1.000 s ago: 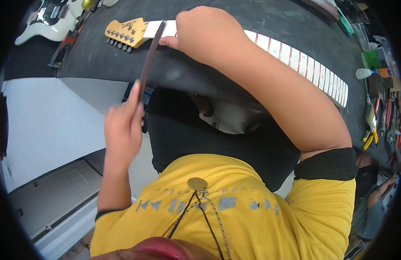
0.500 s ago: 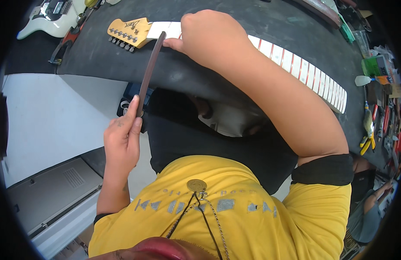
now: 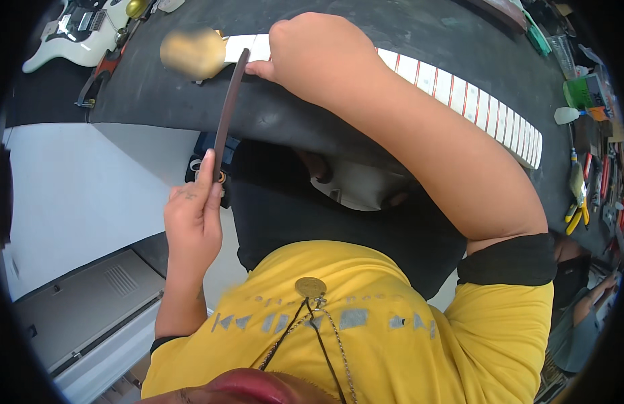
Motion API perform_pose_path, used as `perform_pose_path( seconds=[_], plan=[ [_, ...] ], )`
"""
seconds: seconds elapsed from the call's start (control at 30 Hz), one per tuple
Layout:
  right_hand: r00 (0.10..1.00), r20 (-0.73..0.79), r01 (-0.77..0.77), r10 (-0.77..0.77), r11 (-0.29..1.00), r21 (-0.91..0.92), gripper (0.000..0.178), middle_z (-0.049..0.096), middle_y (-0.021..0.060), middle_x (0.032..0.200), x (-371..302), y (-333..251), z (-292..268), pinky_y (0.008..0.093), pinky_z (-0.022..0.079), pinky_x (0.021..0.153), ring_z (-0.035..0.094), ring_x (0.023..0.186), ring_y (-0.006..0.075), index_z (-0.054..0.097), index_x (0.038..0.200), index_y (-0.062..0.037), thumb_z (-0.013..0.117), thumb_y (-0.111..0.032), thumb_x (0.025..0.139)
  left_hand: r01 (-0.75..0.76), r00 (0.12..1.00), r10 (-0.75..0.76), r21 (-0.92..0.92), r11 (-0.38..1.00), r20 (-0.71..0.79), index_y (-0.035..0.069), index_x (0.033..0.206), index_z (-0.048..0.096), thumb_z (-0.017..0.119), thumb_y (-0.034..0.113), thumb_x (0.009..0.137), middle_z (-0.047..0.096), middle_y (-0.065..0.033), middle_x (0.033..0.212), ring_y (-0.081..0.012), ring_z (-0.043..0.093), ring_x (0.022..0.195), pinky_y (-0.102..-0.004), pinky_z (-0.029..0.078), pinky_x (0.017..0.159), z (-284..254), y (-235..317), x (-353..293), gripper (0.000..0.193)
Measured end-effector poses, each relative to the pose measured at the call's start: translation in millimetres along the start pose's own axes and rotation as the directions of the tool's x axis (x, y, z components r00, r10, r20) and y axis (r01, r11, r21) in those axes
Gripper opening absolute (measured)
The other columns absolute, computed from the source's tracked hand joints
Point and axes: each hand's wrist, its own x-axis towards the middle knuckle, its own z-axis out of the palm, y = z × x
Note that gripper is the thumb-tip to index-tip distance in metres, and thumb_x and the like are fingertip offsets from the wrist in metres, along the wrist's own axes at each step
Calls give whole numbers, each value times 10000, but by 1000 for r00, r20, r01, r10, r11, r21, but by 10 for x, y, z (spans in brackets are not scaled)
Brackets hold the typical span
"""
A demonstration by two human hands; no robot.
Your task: The person files slots in a guitar nut using a nut file. They hold the guitar neck on a workbench with one hand and repeatedly move the file through the slots in the nut.
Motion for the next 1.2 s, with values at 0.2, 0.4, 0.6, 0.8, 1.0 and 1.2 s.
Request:
perform_pose_path(
  seconds=[0.2,0.4,0.6,0.8,1.0,1.2],
  plan=[
    [999,-39,6,-8,998,-63,709,801,217,895,-9,27,-25,510,639,834,800,905,413,785,970,15,722,-690,1017,10,1000,-10,-15,1000,3,79,1507,706,722,64,1030,711,-240,807,-476,701,786,-576,532,741,132,123,1025,478],
    [1000,17,-10,11,999,-44,702,795,215,866,17,0,-110,508,637,825,796,889,420,785,965,4,728,-694,1013,-8,1000,7,-42,999,-28,82,1516,697,697,103,1060,731,-245,836,-483,719,827,-584,549,766,142,152,1115,457],
    [1000,0,-14,14,999,-53,699,794,219,865,16,-50,-96,507,639,831,801,889,405,787,976,6,722,-688,1020,18,1000,-18,-1,1000,17,31,1555,692,691,-15,1059,617,-124,744,-286,567,655,-348,439,767,-150,68,-216,498],
    [1000,-29,8,-10,998,-58,701,794,219,867,4,10,-70,511,643,831,801,898,412,791,988,9,732,-689,1011,50,999,-50,-36,998,-2,22,1552,693,697,-27,1059,581,-102,730,-243,530,647,-332,432,761,-174,93,-87,496],
    [999,-33,-13,12,999,-33,719,800,220,880,-18,11,-38,510,644,832,802,905,421,796,983,12,726,-702,1006,83,995,-80,-50,995,52,45,1549,702,689,-10,1067,614,-119,737,-262,561,656,-346,458,751,-99,131,13,486],
    [1000,4,4,-4,1000,-4,703,802,226,890,41,-51,-110,516,643,820,801,889,426,797,970,18,731,-680,1013,-3,999,4,27,1000,-44,125,1465,748,651,211,1121,738,-298,1006,-492,699,881,-466,582,834,141,146,1359,368]
  ],
)
